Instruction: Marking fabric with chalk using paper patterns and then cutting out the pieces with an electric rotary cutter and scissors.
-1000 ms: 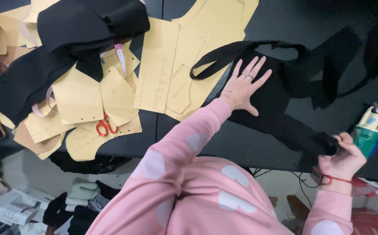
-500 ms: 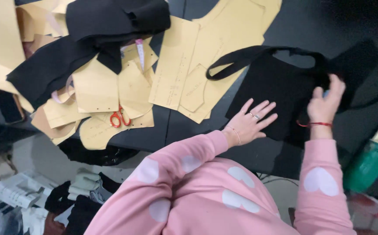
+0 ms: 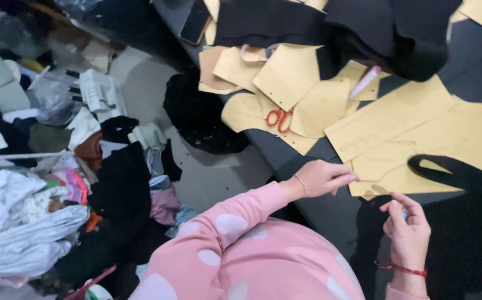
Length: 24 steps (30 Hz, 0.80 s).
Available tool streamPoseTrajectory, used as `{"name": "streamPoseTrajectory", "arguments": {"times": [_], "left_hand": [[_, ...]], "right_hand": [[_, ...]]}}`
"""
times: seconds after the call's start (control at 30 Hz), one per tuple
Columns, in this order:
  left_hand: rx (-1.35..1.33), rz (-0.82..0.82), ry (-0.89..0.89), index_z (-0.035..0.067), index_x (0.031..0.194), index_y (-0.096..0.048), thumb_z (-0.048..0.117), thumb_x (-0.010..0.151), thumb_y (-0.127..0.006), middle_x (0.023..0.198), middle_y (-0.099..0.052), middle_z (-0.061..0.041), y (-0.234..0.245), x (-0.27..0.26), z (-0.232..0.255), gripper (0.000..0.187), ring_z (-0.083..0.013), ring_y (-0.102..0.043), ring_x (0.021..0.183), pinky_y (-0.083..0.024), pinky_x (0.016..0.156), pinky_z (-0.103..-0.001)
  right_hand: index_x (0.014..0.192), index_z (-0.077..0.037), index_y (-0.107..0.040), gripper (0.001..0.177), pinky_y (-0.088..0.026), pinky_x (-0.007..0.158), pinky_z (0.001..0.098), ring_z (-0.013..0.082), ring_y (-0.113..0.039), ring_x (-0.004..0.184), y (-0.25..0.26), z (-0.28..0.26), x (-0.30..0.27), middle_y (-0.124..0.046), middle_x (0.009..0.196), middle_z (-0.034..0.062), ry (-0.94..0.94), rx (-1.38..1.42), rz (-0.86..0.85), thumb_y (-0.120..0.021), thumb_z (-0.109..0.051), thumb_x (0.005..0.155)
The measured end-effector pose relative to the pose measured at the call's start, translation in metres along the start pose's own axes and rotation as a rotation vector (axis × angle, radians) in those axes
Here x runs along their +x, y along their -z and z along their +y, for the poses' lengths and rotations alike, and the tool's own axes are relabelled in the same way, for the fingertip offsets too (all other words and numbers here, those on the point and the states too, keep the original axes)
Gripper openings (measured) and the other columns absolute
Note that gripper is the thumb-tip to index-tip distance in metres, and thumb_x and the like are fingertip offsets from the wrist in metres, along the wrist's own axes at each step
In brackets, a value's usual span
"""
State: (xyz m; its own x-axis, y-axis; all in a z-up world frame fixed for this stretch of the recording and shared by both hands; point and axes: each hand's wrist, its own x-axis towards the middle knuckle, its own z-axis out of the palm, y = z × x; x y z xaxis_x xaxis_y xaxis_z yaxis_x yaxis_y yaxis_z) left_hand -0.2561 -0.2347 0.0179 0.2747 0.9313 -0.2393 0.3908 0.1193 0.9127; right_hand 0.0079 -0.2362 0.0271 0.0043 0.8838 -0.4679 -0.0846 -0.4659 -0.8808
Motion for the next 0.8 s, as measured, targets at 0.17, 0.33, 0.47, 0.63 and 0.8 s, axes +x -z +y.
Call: {"name": "streamPoseTrajectory", "arguments": {"times": [0.17, 0.33, 0.47, 0.63, 0.8], "left_hand": [[0.063, 0.511, 0.091, 0.021, 0.105, -0.075, 0.039, 0.103, -0.056, 0.07, -0.072, 0.0, 0.099, -0.026, -0.021, 0.026, -0.0125, -0.075, 0.064, -0.057, 0.059, -0.031], [0.184, 0.832, 0.144, 0.013, 0.1, -0.075, 0.031, 0.1, -0.065, 0.08, -0.073, -0.008, 0.2, -0.036, -0.094, 0.021, -0.0191, -0.071, 0.069, -0.055, 0.063, -0.032], [0.033, 1.025, 0.172, 0.01, 0.106, -0.073, 0.021, 0.095, -0.071, 0.099, -0.071, -0.009, 0.282, -0.029, -0.172, 0.015, -0.0179, -0.075, 0.082, -0.062, 0.073, -0.031], [0.009, 1.066, 0.164, 0.007, 0.119, -0.068, 0.018, 0.086, -0.08, 0.115, -0.068, -0.013, 0.339, 0.003, -0.262, 0.036, -0.0213, -0.072, 0.096, -0.06, 0.085, -0.034], [-0.282, 1.038, 0.014, 0.005, 0.128, -0.06, 0.018, 0.082, -0.082, 0.125, -0.066, -0.016, 0.373, 0.069, -0.267, 0.053, -0.0224, -0.068, 0.103, -0.059, 0.09, -0.036]], "right_hand": [[0.131, -0.005, -0.064, 0.026, -0.029, 0.049, 0.0184, 0.0022, -0.039, 0.056, -0.038, -0.026, 0.013, -0.064, 0.091, 0.0047, -0.043, -0.166, -0.079, -0.061, -0.009, 0.106], [0.132, -0.004, -0.063, 0.02, -0.029, 0.052, 0.018, 0.002, -0.04, 0.06, -0.071, -0.044, 0.023, -0.062, 0.093, 0.0042, 0.056, -0.099, -0.05, -0.061, -0.008, 0.112], [0.127, 0.0, -0.062, 0.015, -0.028, 0.054, 0.019, 0.0026, -0.04, 0.062, -0.11, -0.031, 0.034, -0.06, 0.088, 0.0052, 0.046, -0.118, 0.002, -0.06, -0.008, 0.114], [0.125, -0.002, -0.062, 0.015, -0.031, 0.054, 0.0193, 0.0037, -0.041, 0.061, -0.19, -0.016, 0.05, -0.06, 0.088, 0.0045, 0.01, -0.087, -0.024, -0.061, -0.009, 0.112], [0.126, -0.002, -0.065, 0.023, -0.031, 0.052, 0.0192, 0.0037, -0.043, 0.061, -0.272, -0.045, 0.051, -0.059, 0.085, 0.0014, -0.044, -0.237, -0.051, -0.062, -0.011, 0.105]]}}
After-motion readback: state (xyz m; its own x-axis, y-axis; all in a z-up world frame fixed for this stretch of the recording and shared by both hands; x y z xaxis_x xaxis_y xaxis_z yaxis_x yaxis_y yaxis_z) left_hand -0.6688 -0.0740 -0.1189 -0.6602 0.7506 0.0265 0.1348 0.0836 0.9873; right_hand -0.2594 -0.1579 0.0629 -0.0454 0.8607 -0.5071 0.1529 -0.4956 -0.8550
